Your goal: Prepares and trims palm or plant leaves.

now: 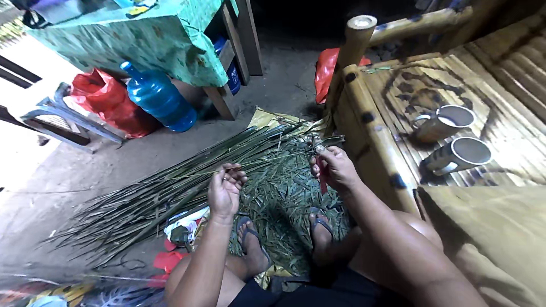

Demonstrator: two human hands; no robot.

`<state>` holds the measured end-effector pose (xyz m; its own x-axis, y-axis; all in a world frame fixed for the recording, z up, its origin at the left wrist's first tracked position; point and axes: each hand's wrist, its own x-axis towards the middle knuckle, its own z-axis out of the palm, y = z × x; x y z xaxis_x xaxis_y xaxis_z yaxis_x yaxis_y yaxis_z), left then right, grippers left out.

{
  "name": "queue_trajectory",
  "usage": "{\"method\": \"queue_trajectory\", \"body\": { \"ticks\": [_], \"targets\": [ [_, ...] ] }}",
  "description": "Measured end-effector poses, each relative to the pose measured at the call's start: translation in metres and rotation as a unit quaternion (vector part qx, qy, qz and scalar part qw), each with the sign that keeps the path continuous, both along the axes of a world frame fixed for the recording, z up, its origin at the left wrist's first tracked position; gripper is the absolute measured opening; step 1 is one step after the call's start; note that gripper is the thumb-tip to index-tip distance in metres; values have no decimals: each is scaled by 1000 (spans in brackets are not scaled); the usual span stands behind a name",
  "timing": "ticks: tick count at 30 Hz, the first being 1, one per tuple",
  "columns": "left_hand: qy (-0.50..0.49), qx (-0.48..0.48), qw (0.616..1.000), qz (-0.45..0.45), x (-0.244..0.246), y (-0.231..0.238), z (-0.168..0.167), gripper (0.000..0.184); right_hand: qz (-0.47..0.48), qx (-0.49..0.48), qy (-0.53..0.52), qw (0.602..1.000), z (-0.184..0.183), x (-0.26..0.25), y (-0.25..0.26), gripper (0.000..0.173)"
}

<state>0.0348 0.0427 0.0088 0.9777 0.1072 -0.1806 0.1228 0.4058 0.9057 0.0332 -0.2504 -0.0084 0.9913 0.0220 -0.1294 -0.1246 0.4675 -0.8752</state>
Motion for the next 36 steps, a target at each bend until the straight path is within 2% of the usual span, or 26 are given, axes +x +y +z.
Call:
{"method": "queue_trajectory", "body": {
  "ticks": [2, 4, 6, 8, 9, 10, 11, 13, 15, 17, 19, 22, 24, 29, 34, 36],
  "targets": [
    [70, 78, 990, -93, -5, -7, 1, 48, 3, -7, -3, 1000, -2, 2, -2, 30],
    [73, 187, 963, -179, -10, -19, 1, 41, -5, -28, -2, 1000, -4, 4, -1, 27],
    [-27, 335, 920, -204, -16, -32, -4, 25, -8, -59, -1, 998, -6, 5, 2, 25],
    [-193, 483, 835, -182, -17, -40, -16, 22, -7, -116, -6, 993, -7, 4, 6, 20],
    [-254, 531, 789, -174, -14, -44, -21, 24, 4, -146, -18, 989, -9, 2, 8, 19],
    [-285, 555, 760, -181, -10, -49, -24, 27, 19, -163, -36, 986, -10, 0, 8, 20],
    [-284, 562, 749, -207, -6, -54, -24, 31, 37, -167, -54, 984, -10, -2, 9, 21],
    [-244, 543, 753, -279, -1, -62, -20, 38, 71, -149, -81, 983, -9, -6, 9, 23],
    [-228, 491, 777, -320, 5, -69, -18, 38, 73, -113, -97, 986, -8, -8, 6, 22],
    [-250, 436, 806, -311, 7, -73, -16, 33, 65, -98, -112, 987, -6, -8, 0, 25],
    [-272, 445, 806, -281, 8, -73, -11, 29, 60, -116, -117, 984, -5, -7, -6, 24],
    [-271, 519, 776, -235, 13, -69, -1, 24, 78, -257, -83, 960, -1, -8, -8, 12],
    [-259, 547, 767, -213, 17, -65, 2, 23, 124, -325, -47, 936, -4, -9, -6, 23],
    [-265, 568, 758, -180, 19, -53, 7, 24, 194, -422, 2, 886, -1, -8, 4, 29],
    [-290, 597, 729, -163, 20, -49, -4, 26, 188, -547, -71, 813, 0, -6, -5, 28],
    [-294, 594, 732, -155, 21, -49, -7, 27, 174, -560, -107, 803, -2, -6, -11, 29]
  ]
}}
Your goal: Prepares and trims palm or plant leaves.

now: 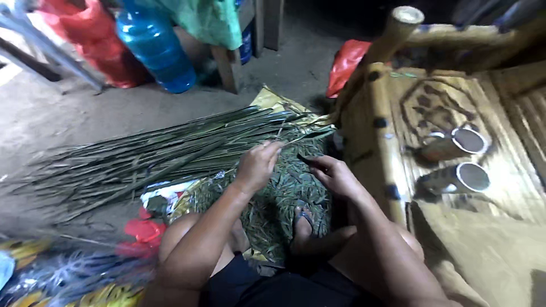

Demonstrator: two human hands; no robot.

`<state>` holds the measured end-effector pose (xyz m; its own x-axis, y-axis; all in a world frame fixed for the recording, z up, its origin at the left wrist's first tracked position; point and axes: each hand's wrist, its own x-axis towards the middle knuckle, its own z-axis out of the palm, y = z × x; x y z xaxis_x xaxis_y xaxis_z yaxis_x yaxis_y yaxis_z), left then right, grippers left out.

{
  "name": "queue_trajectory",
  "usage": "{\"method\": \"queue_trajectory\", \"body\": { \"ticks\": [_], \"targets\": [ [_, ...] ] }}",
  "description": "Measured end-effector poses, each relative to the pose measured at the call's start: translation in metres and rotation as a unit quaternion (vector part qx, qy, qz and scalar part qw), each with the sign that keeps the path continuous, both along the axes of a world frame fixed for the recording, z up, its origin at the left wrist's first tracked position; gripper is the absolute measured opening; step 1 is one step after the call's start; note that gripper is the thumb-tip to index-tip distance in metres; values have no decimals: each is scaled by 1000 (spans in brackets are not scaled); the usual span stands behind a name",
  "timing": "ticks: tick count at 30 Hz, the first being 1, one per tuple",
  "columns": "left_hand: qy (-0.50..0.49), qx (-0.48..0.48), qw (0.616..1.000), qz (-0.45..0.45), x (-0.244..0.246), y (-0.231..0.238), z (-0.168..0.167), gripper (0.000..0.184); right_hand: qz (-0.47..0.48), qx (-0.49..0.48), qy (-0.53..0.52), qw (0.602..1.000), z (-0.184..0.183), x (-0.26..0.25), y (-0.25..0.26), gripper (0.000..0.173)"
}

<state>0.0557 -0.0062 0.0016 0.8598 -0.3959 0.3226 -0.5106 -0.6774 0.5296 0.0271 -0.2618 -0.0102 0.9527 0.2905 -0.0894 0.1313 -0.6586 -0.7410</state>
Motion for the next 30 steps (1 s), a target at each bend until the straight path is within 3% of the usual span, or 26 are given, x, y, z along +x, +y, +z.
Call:
{"method": "queue_trajectory", "body": {
  "ticks": [2, 7, 10, 20, 26, 30],
  "targets": [
    [2, -17, 1000, 6, 0, 0, -2, 27, 3, 45, -2, 999, 4, -1, -5, 29],
    [19, -54, 998, -11, 1, -4, -6, 27, -16, 285, -30, 958, 9, -6, 0, 26],
    [27, -63, 997, -23, -3, -8, -7, 26, -37, 328, -31, 943, 3, -7, 6, 24],
    [32, -53, 998, -25, -7, -9, -4, 24, -130, 308, -83, 939, 18, 6, -23, 21],
    [30, 15, 999, 13, -7, 5, -6, 25, -208, 259, -119, 936, 12, 15, -41, 20],
    [94, -13, 994, 47, -5, 19, -8, 26, -191, 230, -44, 953, 15, 13, -32, 22]
  ]
}}
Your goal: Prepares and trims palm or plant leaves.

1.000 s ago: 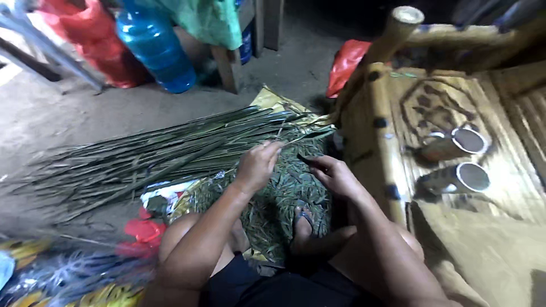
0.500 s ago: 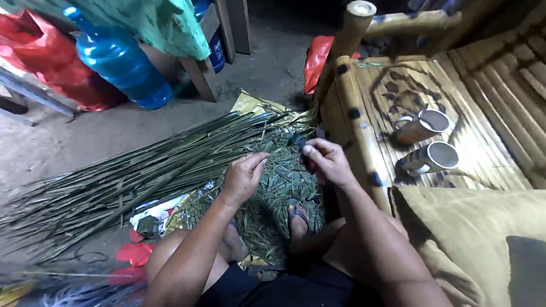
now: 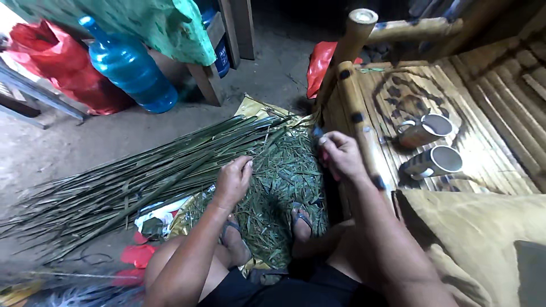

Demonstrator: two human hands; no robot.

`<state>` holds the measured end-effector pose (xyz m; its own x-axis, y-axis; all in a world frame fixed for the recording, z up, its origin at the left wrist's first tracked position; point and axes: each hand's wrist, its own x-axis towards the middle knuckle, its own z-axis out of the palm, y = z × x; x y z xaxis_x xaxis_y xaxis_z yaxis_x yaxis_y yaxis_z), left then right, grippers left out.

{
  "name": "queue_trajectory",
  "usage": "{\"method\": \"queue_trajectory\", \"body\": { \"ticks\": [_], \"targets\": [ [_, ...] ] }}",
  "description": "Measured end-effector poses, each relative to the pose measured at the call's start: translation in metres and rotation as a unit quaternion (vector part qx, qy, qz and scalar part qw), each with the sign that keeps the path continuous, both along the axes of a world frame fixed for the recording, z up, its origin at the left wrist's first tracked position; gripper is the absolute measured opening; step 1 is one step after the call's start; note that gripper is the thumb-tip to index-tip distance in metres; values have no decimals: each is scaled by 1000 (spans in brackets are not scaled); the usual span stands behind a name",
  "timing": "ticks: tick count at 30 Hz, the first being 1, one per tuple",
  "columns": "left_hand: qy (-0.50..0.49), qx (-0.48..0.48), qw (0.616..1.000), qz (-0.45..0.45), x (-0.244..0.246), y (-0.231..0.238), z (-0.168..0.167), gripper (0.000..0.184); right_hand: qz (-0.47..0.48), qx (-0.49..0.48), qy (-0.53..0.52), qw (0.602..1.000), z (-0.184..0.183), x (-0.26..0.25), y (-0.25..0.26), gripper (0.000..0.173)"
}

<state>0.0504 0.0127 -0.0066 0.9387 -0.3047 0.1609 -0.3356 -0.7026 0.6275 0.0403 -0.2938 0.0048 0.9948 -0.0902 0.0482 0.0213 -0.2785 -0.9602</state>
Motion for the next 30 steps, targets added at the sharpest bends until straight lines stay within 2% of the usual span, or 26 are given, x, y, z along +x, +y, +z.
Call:
{"method": "queue_trajectory", "body": {
  "ticks": [3, 5, 8, 12, 15, 18, 21, 24, 30],
  "targets": [
    [84, -94, 991, -50, 0, -1, 2, 22, 43, 68, 79, 994, -23, -3, 31, 25],
    [130, -149, 978, -71, -2, -7, 4, 20, 63, 117, 95, 987, -27, -5, 46, 24],
    [103, -171, 979, -43, -3, -18, 1, 17, 78, 185, 89, 976, -22, -7, 53, 23],
    [38, -147, 988, -19, -3, -22, 1, 21, -8, 233, 80, 969, -20, -12, 47, 24],
    [7, -142, 990, -18, -4, -24, 2, 20, -43, 228, 7, 973, -16, -15, 43, 23],
    [0, -131, 991, -25, -5, -25, 1, 21, 40, 172, -60, 982, -13, -20, 47, 21],
    [-2, -118, 992, -33, -6, -27, 1, 21, 111, 139, -56, 982, -18, -20, 52, 21],
    [-13, -102, 994, -40, -7, -26, 1, 21, 99, 134, -40, 985, -18, -16, 47, 21],
    [-18, -92, 994, -55, -6, -18, 3, 21, 69, 55, -97, 991, -11, -9, 20, 19]
  ]
}}
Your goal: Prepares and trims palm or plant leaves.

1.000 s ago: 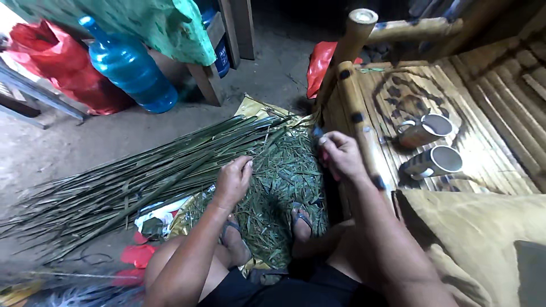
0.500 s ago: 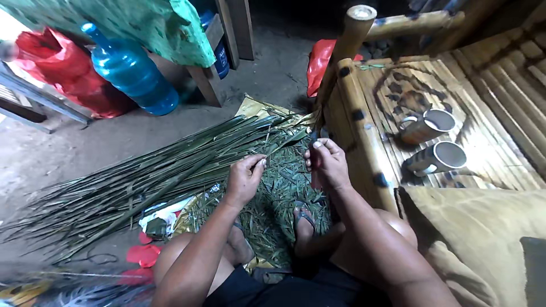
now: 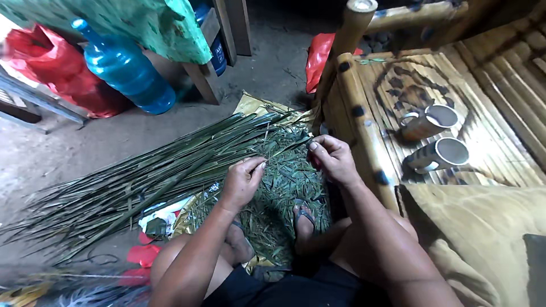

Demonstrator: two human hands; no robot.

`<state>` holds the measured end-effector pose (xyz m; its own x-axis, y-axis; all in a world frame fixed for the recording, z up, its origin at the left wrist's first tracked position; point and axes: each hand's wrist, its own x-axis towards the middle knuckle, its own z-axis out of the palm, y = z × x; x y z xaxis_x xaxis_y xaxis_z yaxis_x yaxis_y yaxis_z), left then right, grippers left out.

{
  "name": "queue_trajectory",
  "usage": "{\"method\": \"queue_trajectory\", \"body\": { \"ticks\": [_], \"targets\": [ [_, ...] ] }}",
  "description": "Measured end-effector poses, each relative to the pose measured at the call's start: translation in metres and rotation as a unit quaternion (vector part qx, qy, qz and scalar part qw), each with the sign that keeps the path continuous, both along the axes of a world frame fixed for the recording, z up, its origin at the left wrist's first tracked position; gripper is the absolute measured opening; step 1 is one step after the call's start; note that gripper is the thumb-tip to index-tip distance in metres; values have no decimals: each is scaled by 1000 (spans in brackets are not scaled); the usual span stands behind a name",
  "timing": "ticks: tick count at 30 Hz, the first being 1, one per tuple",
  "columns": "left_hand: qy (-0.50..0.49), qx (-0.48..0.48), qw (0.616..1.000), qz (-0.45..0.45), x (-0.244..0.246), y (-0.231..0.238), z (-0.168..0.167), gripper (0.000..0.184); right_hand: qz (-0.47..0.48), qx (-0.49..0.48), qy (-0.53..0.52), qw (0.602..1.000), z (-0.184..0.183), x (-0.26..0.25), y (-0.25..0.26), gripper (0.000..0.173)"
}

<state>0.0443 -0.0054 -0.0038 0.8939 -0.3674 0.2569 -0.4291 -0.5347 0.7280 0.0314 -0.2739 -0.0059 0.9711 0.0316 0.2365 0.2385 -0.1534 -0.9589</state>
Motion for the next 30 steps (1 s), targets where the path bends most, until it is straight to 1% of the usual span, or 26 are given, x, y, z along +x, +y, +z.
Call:
{"method": "queue_trajectory", "body": {
  "ticks": [3, 5, 7, 9, 11, 13, 15, 17, 19, 21, 24, 30],
  "targets": [
    [1, 10, 1000, -5, -1, 5, -2, 20, 3, -63, -6, 998, 2, 2, -8, 20],
    [-11, 36, 999, -5, -2, 11, -2, 21, 2, -110, -4, 994, 0, 5, -14, 20],
    [-18, 73, 997, 3, -1, 21, -2, 22, -20, -120, 11, 992, 2, 9, -29, 21],
    [-6, 83, 996, 26, -1, 34, -5, 22, -38, -113, 23, 993, 10, 12, -44, 20],
    [9, 71, 997, 42, -1, 40, -7, 21, -30, -101, 35, 994, 15, 14, -40, 19],
    [21, 56, 997, 43, -2, 39, -9, 21, 0, -80, 41, 996, 10, 13, -22, 19],
    [27, 51, 998, 38, -5, 36, -8, 22, 45, -39, 55, 997, -4, 7, 5, 21],
    [32, 39, 998, 29, -5, 29, -5, 22, 105, -8, 72, 992, -14, 1, 29, 21],
    [53, 14, 998, 16, -5, 22, -3, 21, 138, 2, 82, 987, -22, -3, 45, 23],
    [91, -19, 996, 6, -6, 16, -1, 20, 133, 16, 78, 988, -24, -4, 51, 24],
    [128, -44, 991, -4, -7, 10, 2, 20, 96, 13, 47, 994, -23, 1, 42, 25],
    [138, -66, 988, -12, -6, 15, 4, 18, 52, 10, -16, 998, -9, 11, 7, 21]
  ]
}}
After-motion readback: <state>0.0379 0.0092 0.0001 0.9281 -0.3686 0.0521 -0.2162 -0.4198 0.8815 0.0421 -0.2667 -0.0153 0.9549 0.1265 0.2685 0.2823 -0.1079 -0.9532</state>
